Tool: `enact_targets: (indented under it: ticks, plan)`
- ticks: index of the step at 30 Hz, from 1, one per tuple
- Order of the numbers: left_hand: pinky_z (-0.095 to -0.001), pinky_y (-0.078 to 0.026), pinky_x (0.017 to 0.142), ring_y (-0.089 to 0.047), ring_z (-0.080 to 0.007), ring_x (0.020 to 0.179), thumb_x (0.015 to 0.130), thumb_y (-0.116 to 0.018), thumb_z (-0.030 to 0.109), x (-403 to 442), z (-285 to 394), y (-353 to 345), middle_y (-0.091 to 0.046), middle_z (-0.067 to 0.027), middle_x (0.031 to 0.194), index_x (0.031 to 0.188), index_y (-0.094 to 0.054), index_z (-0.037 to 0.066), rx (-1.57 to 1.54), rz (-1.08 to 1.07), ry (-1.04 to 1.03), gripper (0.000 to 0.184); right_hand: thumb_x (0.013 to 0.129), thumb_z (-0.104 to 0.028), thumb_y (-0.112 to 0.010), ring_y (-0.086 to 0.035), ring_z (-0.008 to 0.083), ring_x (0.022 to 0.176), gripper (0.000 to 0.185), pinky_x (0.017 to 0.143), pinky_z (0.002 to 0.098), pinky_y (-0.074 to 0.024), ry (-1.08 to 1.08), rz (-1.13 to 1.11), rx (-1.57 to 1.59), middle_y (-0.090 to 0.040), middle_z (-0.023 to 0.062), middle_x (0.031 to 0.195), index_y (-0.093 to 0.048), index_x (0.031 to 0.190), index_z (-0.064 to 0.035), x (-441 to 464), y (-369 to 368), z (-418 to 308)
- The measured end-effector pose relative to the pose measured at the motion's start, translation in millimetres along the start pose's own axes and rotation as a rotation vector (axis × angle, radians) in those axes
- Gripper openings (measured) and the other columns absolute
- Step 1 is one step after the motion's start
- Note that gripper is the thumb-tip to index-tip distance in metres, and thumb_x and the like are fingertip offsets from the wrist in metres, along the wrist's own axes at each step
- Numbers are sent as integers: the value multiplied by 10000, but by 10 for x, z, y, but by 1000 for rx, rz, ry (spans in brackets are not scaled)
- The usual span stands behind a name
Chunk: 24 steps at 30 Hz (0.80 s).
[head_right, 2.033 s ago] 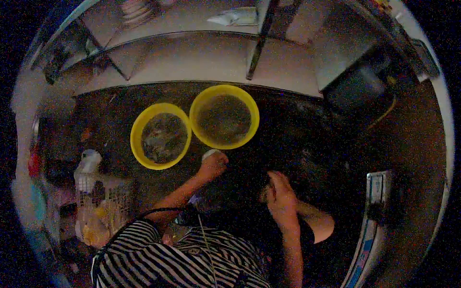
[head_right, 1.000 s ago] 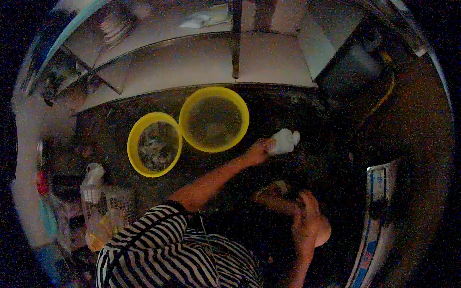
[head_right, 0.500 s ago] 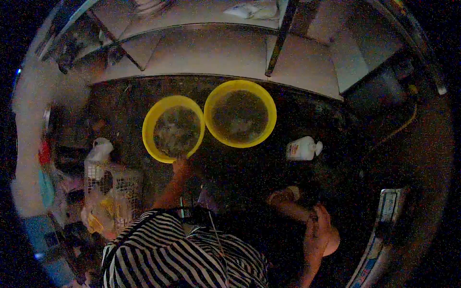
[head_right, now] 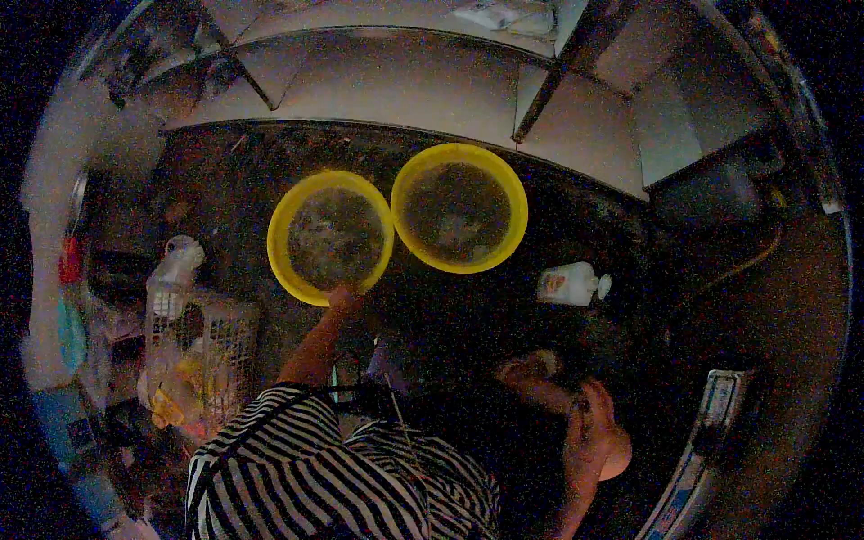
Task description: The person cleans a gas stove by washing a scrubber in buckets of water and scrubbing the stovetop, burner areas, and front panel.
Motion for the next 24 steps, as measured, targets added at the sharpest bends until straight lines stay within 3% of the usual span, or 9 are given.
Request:
enact_targets:
  ticks: [2,5,12,17,20,24]
  plan:
    - [-426,-517,778,-642,-316,917,722,-606,259,-231,135,217,-658,-160,984,985,-661,84,-7,-23,-17,321,851,2,-530,-572,262,1018,291,881,326,-450,-5,-2,-12,-557,163,1167,-555,1141,2,10,-4,-9]
    - [-418,-511,799,-640,-315,925,712,-607,295,-96,49,-246,-659,-168,977,952,-680,88,19,-25,9,325,846,-3,-531,-570,268,1024,289,891,330,-444,-8,4,-39,-560,163,1168,-558,1134,0,25,13,-18]
    - [-430,-516,782,-645,-318,912,720,-601,304,-646,274,-193,-661,-179,949,878,-694,50,-14,-111,-18,313,829,-17,-536,-559,287,1056,307,923,346,-428,1,-25,-21,-556,171,1188,-559,1136,-8,98,-20,-21]
    - [-464,-495,817,-642,-335,897,729,-605,315,-502,102,-1238,-658,-167,974,949,-681,58,8,-205,-30,347,819,17,-531,-560,277,1061,328,911,340,-441,85,-77,-16,-558,166,1182,-548,1146,-12,217,-133,-199]
    - [-452,-470,863,-630,-325,949,735,-608,297,-743,323,-943,-652,-155,1015,1015,-665,87,12,-340,-171,354,809,51,-526,-572,262,1047,344,887,325,-456,107,-114,25,-559,161,1182,-544,1147,-12,308,-228,-266]
    - [-463,-461,829,-614,-307,968,725,-612,276,-873,469,-849,-645,-143,994,1049,-653,127,158,-239,-368,359,803,70,-530,-592,233,1011,339,862,309,-471,137,-131,19,-553,156,1194,-545,1133,-6,382,-309,-353]
Point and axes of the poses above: each hand's wrist, its own x-axis towards the middle knuckle, its own y-axis out of the back of the hand, z = x × y, the point moved 4 cm from there along x, towards the middle knuckle
